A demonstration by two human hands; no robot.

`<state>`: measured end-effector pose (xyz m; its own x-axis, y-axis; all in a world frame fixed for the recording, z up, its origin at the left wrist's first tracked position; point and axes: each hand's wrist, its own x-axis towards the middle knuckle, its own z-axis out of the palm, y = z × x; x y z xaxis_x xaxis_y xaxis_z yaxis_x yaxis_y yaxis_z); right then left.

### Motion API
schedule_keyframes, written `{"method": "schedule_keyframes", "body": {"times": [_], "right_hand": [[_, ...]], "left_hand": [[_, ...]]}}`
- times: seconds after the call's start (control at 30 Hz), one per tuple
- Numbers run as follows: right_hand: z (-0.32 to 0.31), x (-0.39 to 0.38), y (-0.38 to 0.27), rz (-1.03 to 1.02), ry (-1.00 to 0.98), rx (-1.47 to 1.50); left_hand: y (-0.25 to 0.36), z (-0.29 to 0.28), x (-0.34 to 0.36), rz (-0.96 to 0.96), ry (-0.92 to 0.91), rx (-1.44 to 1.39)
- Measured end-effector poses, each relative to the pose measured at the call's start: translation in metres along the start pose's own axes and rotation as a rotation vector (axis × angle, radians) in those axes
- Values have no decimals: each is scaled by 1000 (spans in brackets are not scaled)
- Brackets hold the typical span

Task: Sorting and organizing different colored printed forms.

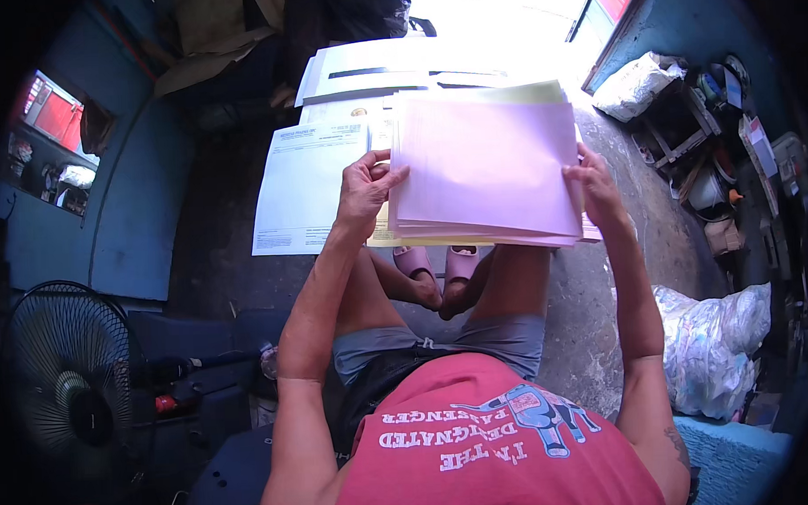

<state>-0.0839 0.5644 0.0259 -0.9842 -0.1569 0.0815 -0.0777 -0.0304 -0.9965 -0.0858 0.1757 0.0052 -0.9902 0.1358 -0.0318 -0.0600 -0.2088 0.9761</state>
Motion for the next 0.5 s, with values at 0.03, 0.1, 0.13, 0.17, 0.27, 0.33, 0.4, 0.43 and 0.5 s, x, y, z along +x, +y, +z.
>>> {"method": "schedule_keyframes", "body": {"times": [0.03, 0.1, 0.13, 0.17, 0.27, 0.33, 0.4, 0.43, 0.5], "right_hand": [[5, 0, 23, 49, 5, 43], [20, -1, 44, 90, 55, -59], [25, -7, 46, 102, 78, -127], [30, -9, 46, 134, 133, -169], [35, 3, 60, 117, 237, -687], [39, 4, 62, 30, 270, -746], [46, 8, 48, 23, 253, -628], [48, 6, 45, -83, 274, -500], [48, 10, 34, 23, 329, -394]], "left_hand": [[-7, -8, 2, -31, 8, 50], [-7, -19, 3, -64, 24, 108], [-2, -17, -2, -146, 18, 217], [3, -14, -5, -229, 11, 326], [11, -9, 7, -337, 52, 532], [5, -11, 16, -328, 45, 581], [7, -8, 20, -230, 71, 466], [6, -13, 24, -207, 67, 366], [4, -15, 27, -188, 126, 395]]}}
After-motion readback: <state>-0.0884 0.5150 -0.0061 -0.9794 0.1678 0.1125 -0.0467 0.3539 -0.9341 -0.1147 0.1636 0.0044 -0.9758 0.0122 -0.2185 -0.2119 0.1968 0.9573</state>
